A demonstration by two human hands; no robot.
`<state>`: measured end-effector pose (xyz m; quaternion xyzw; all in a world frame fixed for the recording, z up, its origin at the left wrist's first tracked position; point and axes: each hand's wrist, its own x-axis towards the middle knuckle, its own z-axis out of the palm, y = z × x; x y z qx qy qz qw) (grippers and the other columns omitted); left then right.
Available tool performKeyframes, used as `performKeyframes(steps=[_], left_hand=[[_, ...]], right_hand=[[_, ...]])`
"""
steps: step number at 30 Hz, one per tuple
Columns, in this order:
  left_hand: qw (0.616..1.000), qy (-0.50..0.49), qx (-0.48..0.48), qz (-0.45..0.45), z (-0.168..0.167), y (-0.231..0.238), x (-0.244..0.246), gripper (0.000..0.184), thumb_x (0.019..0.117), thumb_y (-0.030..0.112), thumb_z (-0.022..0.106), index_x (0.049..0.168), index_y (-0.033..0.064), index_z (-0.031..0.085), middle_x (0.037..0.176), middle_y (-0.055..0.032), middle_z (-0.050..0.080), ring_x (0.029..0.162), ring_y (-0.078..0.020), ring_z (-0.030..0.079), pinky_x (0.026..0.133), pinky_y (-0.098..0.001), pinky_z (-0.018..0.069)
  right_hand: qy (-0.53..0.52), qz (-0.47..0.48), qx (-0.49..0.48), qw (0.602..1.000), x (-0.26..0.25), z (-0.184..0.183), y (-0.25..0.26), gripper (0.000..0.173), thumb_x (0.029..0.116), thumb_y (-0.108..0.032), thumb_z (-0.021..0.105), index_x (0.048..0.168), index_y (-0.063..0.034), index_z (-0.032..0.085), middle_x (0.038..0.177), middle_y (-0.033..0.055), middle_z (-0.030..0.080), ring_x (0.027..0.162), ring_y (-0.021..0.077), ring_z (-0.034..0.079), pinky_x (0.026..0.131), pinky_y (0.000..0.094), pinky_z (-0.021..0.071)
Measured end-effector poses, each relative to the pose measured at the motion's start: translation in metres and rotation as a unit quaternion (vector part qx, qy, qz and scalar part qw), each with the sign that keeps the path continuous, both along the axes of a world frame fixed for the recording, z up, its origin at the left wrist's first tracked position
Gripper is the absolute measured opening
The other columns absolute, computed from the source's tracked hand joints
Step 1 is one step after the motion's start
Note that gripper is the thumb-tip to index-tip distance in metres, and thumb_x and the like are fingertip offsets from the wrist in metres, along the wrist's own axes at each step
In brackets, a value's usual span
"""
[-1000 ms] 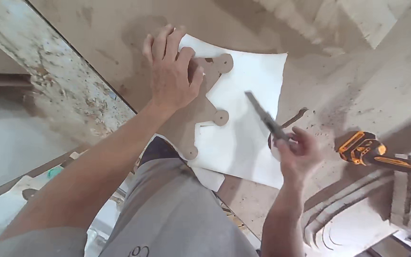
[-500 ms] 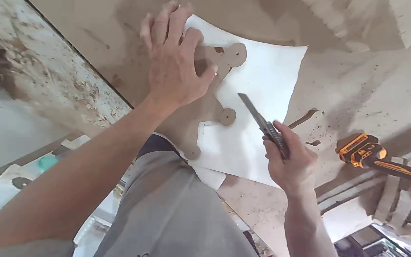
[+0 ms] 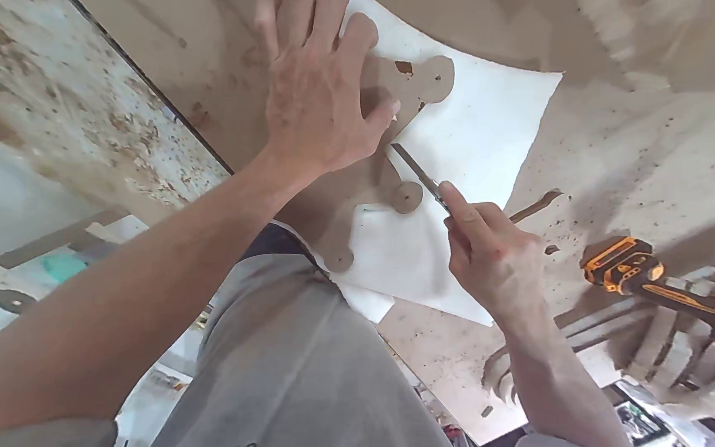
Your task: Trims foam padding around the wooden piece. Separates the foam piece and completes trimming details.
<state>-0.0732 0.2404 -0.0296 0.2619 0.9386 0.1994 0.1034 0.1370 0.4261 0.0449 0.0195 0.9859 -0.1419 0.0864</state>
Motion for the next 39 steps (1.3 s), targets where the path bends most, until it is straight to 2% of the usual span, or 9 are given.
performKeyframes(steps=[7,10,13,18,25,34,37,39], left_hand=[[1.0,-0.014,-0.008,-0.001,0.001,0.002,0.0,0.067,0.0864,0.069,0.054,0.132,0.0203,0.063,0.133,-0.0114,0.063,0.133,-0.038,0.052,0.114,-0.068,0.0218],[0.999,-0.033,-0.017,-0.005,0.004,0.001,0.001,0.069,0.0878,0.069,0.053,0.135,0.019,0.062,0.134,-0.0122,0.063,0.132,-0.0383,0.053,0.113,-0.0689,0.0225],[0.999,-0.033,-0.021,-0.008,0.004,0.003,0.0,0.069,0.0875,0.068,0.051,0.135,0.0195,0.061,0.135,-0.012,0.063,0.132,-0.0388,0.052,0.112,-0.0695,0.023],[0.999,-0.036,-0.019,-0.007,0.003,0.002,-0.001,0.071,0.0877,0.07,0.05,0.136,0.0188,0.06,0.135,-0.0135,0.062,0.131,-0.0401,0.053,0.111,-0.0703,0.0245],[0.999,-0.03,-0.019,-0.011,0.003,0.001,0.0,0.072,0.0872,0.07,0.049,0.135,0.0176,0.06,0.135,-0.0156,0.062,0.132,-0.0434,0.051,0.111,-0.0713,0.0241],[0.999,0.005,-0.024,-0.021,0.003,0.003,0.0,0.07,0.0858,0.072,0.05,0.13,0.0179,0.061,0.143,-0.018,0.055,0.14,-0.0465,0.042,0.113,-0.0724,0.0185],[1.0,0.018,-0.017,-0.019,0.002,-0.001,-0.002,0.068,0.0853,0.072,0.052,0.128,0.0198,0.063,0.154,-0.0137,0.047,0.147,-0.043,0.035,0.117,-0.071,0.0137],[1.0,0.016,-0.017,-0.021,0.001,-0.001,-0.002,0.068,0.0855,0.072,0.053,0.128,0.0206,0.064,0.161,-0.0104,0.041,0.151,-0.0399,0.03,0.119,-0.0699,0.01]], right_hand=[[-0.03,0.039,0.039,0.998,-0.011,0.008,-0.004,0.052,0.0998,-0.009,0.051,0.149,-0.0219,0.057,0.089,0.0137,0.066,0.055,0.0264,0.059,0.042,0.0405,0.0397],[-0.043,0.058,0.037,0.997,-0.019,0.003,-0.008,0.054,0.0966,-0.006,0.053,0.149,-0.0195,0.057,0.085,0.0136,0.062,0.051,0.0264,0.055,0.039,0.0398,0.0382],[-0.072,0.068,0.034,0.995,-0.025,0.013,0.008,0.053,0.0976,-0.007,0.053,0.149,-0.0206,0.057,0.086,0.0143,0.064,0.052,0.0279,0.057,0.041,0.0424,0.0402],[-0.091,0.103,0.045,0.989,-0.043,0.016,0.017,0.054,0.0957,-0.007,0.054,0.148,-0.0206,0.058,0.084,0.0133,0.061,0.05,0.028,0.055,0.041,0.0427,0.0384],[-0.094,0.129,0.049,0.986,-0.038,0.018,0.031,0.055,0.0948,-0.007,0.053,0.148,-0.0198,0.058,0.082,0.0136,0.062,0.049,0.0286,0.054,0.04,0.0431,0.037],[-0.103,0.121,0.062,0.985,-0.016,0.021,0.043,0.055,0.0944,-0.007,0.053,0.147,-0.0208,0.059,0.081,0.0143,0.062,0.047,0.0287,0.054,0.039,0.044,0.0389],[-0.097,0.115,0.054,0.987,-0.007,0.022,0.056,0.051,0.0982,-0.011,0.051,0.147,-0.0229,0.059,0.08,0.015,0.062,0.049,0.0311,0.056,0.04,0.0465,0.0401],[-0.096,0.09,0.001,0.991,0.001,0.03,0.069,0.047,0.1024,-0.017,0.049,0.148,-0.0192,0.057,0.084,0.0148,0.065,0.055,0.0301,0.061,0.045,0.048,0.0457]])
